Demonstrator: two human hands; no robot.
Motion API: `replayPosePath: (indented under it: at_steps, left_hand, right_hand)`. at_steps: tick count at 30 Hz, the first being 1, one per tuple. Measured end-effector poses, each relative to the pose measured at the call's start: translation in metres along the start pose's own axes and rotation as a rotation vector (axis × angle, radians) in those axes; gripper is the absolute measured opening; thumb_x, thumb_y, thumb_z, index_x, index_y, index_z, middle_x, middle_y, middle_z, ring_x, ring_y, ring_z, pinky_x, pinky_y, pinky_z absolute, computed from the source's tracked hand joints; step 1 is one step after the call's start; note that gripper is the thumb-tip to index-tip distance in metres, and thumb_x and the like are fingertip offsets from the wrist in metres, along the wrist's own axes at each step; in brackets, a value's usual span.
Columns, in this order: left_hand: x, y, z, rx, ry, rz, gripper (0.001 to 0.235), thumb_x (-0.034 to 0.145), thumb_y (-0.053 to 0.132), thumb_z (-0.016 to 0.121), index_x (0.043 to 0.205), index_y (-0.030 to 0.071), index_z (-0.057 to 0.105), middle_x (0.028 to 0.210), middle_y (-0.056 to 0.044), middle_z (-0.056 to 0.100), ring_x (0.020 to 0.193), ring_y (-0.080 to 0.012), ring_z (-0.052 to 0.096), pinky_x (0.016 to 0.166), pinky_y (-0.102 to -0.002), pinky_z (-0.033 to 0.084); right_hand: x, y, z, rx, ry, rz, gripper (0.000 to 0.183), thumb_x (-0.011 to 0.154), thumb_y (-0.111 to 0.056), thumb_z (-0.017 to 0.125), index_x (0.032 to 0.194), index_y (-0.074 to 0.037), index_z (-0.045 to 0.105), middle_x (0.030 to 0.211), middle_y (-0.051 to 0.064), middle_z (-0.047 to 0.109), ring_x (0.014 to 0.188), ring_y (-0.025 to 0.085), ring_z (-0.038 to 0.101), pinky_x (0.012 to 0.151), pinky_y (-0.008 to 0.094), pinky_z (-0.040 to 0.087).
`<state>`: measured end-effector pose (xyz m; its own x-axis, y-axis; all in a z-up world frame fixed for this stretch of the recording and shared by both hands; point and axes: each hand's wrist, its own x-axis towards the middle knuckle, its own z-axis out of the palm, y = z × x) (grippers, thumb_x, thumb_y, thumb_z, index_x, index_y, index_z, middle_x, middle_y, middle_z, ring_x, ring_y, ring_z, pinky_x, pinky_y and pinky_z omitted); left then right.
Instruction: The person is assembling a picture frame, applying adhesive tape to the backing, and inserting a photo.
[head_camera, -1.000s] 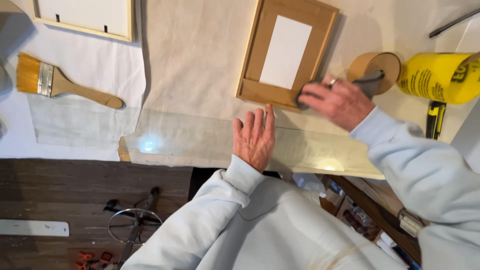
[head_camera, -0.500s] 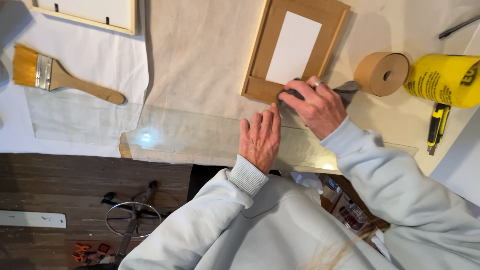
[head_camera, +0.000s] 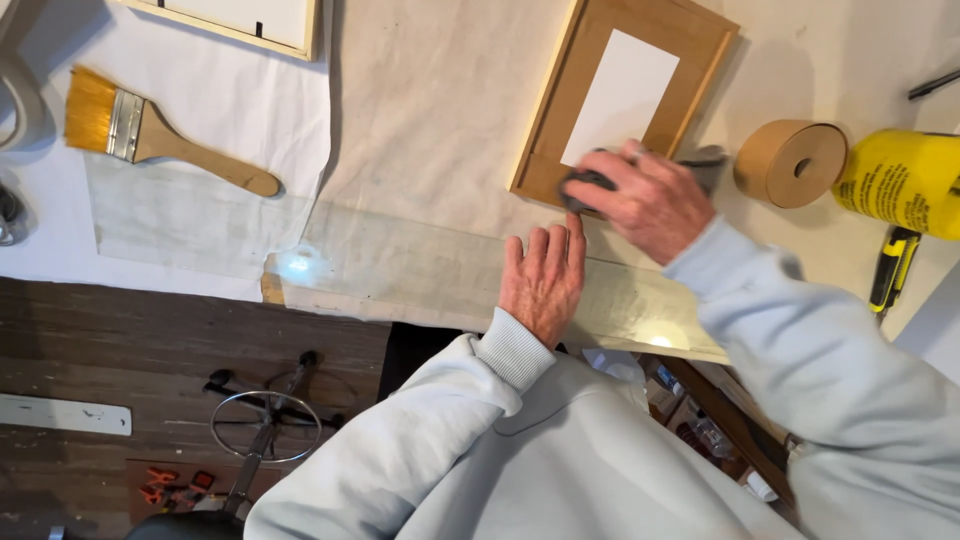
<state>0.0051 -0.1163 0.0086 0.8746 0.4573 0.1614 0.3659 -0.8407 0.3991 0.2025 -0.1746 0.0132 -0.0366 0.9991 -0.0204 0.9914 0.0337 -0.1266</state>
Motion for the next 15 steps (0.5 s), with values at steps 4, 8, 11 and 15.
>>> replayPosePath:
  at_steps: [4,8,11,15]
  left_hand:
    - [0.006,-0.001,0.002,-0.003,0.010,0.016,0.042,0.094,0.001,0.054,0.133,-0.006,0.065,0.091,-0.011,0.052,0.081,-0.0303,0.054,0.077,-0.046,0.044]
    - [0.000,0.001,0.008,-0.005,0.017,-0.002,0.045,0.096,-0.002,0.050,0.139,-0.008,0.062,0.089,-0.011,0.051,0.079,-0.0309,0.053,0.078,-0.046,0.044]
    - [0.001,0.004,-0.005,0.057,-0.205,-0.057,0.053,0.098,0.016,0.061,0.148,-0.004,0.059,0.103,-0.012,0.060,0.088,-0.0254,0.052,0.082,-0.040,0.043]
    - [0.005,0.000,0.001,-0.008,0.025,-0.010,0.044,0.095,-0.002,0.050,0.137,-0.007,0.064,0.087,-0.011,0.051,0.077,-0.0306,0.052,0.077,-0.046,0.044]
  right_hand:
    - [0.036,-0.009,0.005,-0.042,0.080,-0.059,0.018,0.109,-0.019,0.063,0.122,-0.029,0.070,0.124,-0.004,0.062,0.102,0.019,0.060,0.089,0.027,0.058]
    - [0.040,0.006,0.014,-0.064,0.096,-0.096,0.018,0.112,-0.016,0.061,0.119,-0.028,0.072,0.119,-0.004,0.062,0.096,0.019,0.060,0.077,0.029,0.058]
    - [0.068,-0.002,-0.038,-0.022,0.087,-0.002,0.017,0.098,-0.008,0.075,0.109,-0.020,0.079,0.119,-0.003,0.068,0.088,0.016,0.058,0.077,0.026,0.058]
    - [0.050,0.011,0.001,-0.080,0.088,-0.178,0.019,0.110,-0.015,0.059,0.119,-0.028,0.071,0.116,-0.004,0.061,0.096,0.020,0.062,0.076,0.030,0.057]
